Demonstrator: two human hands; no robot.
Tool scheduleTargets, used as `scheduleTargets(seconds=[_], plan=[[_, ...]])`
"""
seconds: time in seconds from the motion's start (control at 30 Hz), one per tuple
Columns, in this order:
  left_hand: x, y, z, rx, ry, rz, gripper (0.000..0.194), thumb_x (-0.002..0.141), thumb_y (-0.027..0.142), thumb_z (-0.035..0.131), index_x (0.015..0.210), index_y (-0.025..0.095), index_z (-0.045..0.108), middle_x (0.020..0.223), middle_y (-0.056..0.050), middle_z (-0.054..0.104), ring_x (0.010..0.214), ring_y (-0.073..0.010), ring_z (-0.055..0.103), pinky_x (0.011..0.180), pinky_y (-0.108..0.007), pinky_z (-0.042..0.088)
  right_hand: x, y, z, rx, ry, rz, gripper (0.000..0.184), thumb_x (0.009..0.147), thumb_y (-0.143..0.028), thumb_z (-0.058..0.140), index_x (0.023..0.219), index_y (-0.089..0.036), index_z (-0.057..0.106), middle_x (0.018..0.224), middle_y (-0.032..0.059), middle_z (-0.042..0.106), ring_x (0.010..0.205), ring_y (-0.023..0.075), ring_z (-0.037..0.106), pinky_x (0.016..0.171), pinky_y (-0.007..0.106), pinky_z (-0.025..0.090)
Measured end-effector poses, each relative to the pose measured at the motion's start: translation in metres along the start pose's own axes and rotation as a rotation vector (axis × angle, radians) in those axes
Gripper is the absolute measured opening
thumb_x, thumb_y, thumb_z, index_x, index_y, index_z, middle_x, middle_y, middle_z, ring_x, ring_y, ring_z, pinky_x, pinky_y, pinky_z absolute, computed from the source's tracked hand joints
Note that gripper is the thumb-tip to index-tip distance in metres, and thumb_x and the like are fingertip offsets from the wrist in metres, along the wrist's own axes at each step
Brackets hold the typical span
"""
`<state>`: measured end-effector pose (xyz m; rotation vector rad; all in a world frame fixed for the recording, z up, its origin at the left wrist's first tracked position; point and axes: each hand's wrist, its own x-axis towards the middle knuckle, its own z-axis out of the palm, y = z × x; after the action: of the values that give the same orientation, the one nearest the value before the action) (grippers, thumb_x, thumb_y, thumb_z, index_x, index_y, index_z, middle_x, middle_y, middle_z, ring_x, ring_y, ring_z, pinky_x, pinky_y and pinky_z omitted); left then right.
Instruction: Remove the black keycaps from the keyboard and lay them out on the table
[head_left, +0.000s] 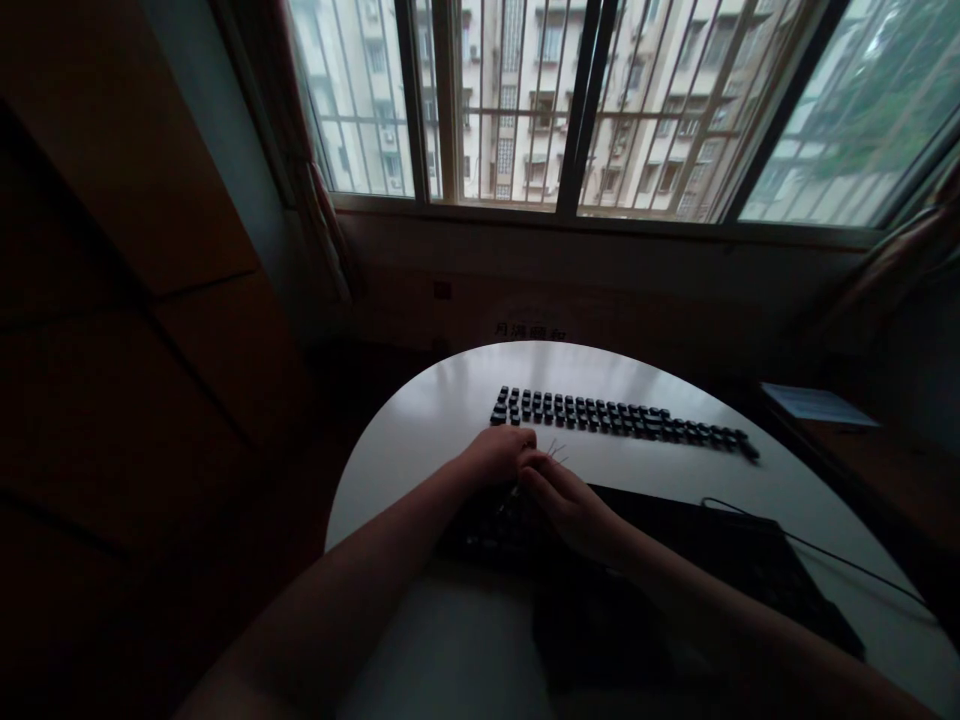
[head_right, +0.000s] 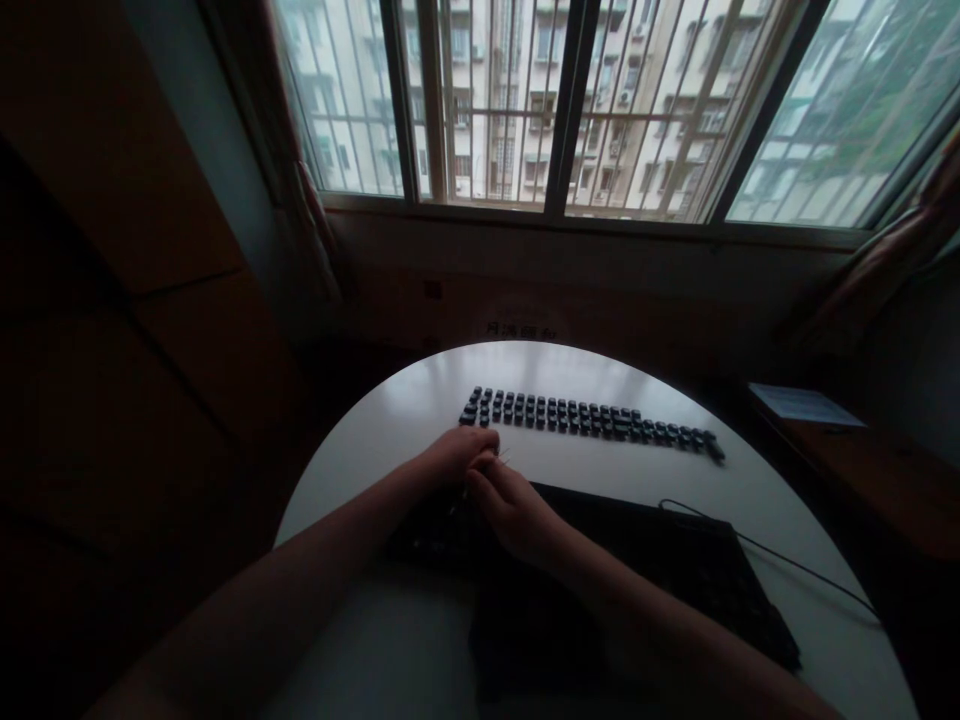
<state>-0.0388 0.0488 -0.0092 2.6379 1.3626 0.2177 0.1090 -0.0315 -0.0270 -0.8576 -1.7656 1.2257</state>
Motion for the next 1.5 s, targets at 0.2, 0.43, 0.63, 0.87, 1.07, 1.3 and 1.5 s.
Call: scheduleTargets(seconds=[0.2, 0.43, 0.63, 0.87, 1.07, 1.3, 1.5], plan=[[0.004, -0.007, 0.008, -0.035, -0.006, -0.015, 0.023, 0.090, 0.031, 0.051, 0.097, 0.023, 0.071, 0.091, -0.005, 0.072, 0.087, -0.0219, 0.066, 0.072, -0.027, 0.047, -0.001, 0.012, 0.006, -0.043, 0.033, -0.012, 0.032, 0.098, -0.048, 0.043, 0.097, -0.019, 0.056, 0.074, 0.0001, 0.051, 0.063, 0.0132, 0.046, 0.054, 0.023, 0.039], [0.005, -0.008, 0.010, -0.040, -0.007, -0.017, 0.022, 0.088, 0.028, 0.052, 0.095, 0.024, 0.073, 0.090, -0.004, 0.073, 0.086, -0.0217, 0.066, 0.071, -0.027, 0.047, -0.004, 0.008, 0.006, -0.143, -0.037, 0.004, 0.021, 0.099, -0.037, 0.040, 0.092, -0.020, 0.049, 0.065, -0.0038, 0.045, 0.053, 0.0117, 0.040, 0.050, 0.023, 0.034], [0.007, -0.009, 0.014, -0.029, -0.005, -0.018, 0.022, 0.086, 0.027, 0.053, 0.096, 0.025, 0.073, 0.089, -0.003, 0.073, 0.086, -0.0220, 0.066, 0.071, -0.026, 0.047, -0.005, -0.016, 0.009, -0.466, -0.114, -0.054, 0.008, 0.094, -0.025, 0.044, 0.087, -0.021, 0.046, 0.072, -0.0001, 0.051, 0.062, 0.0147, 0.045, 0.061, 0.027, 0.035], [0.005, -0.008, 0.015, -0.009, 0.002, -0.018, 0.022, 0.087, 0.029, 0.052, 0.095, 0.025, 0.072, 0.089, -0.004, 0.073, 0.085, -0.0224, 0.066, 0.071, -0.028, 0.047, -0.009, -0.004, 0.012, -0.438, -0.027, -0.110, 0.008, 0.095, -0.026, 0.044, 0.088, -0.021, 0.045, 0.071, -0.0007, 0.052, 0.060, 0.0145, 0.046, 0.058, 0.026, 0.034], [0.003, -0.006, 0.012, 0.001, 0.006, -0.008, 0.022, 0.086, 0.027, 0.051, 0.094, 0.026, 0.072, 0.091, -0.003, 0.073, 0.086, -0.0219, 0.066, 0.073, -0.027, 0.047, -0.013, -0.001, 0.012, -0.354, 0.032, -0.136, 0.010, 0.096, -0.027, 0.042, 0.089, -0.021, 0.046, 0.066, -0.0035, 0.047, 0.054, 0.0125, 0.042, 0.054, 0.024, 0.034], [0.002, -0.006, 0.011, -0.001, 0.008, -0.010, 0.023, 0.087, 0.028, 0.051, 0.095, 0.025, 0.072, 0.091, -0.003, 0.073, 0.087, -0.0213, 0.066, 0.072, -0.027, 0.047, -0.015, 0.000, 0.012, -0.374, 0.052, -0.153, 0.011, 0.096, -0.027, 0.043, 0.088, -0.020, 0.047, 0.068, -0.0028, 0.048, 0.057, 0.0127, 0.044, 0.056, 0.024, 0.036], [0.002, -0.006, 0.011, -0.007, 0.007, -0.014, 0.022, 0.088, 0.028, 0.051, 0.096, 0.025, 0.072, 0.092, -0.004, 0.073, 0.088, -0.0217, 0.066, 0.073, -0.027, 0.047, -0.016, -0.001, 0.013, -0.363, 0.049, -0.130, 0.010, 0.095, -0.026, 0.042, 0.089, -0.020, 0.048, 0.065, -0.0033, 0.047, 0.055, 0.0129, 0.044, 0.054, 0.023, 0.035]])
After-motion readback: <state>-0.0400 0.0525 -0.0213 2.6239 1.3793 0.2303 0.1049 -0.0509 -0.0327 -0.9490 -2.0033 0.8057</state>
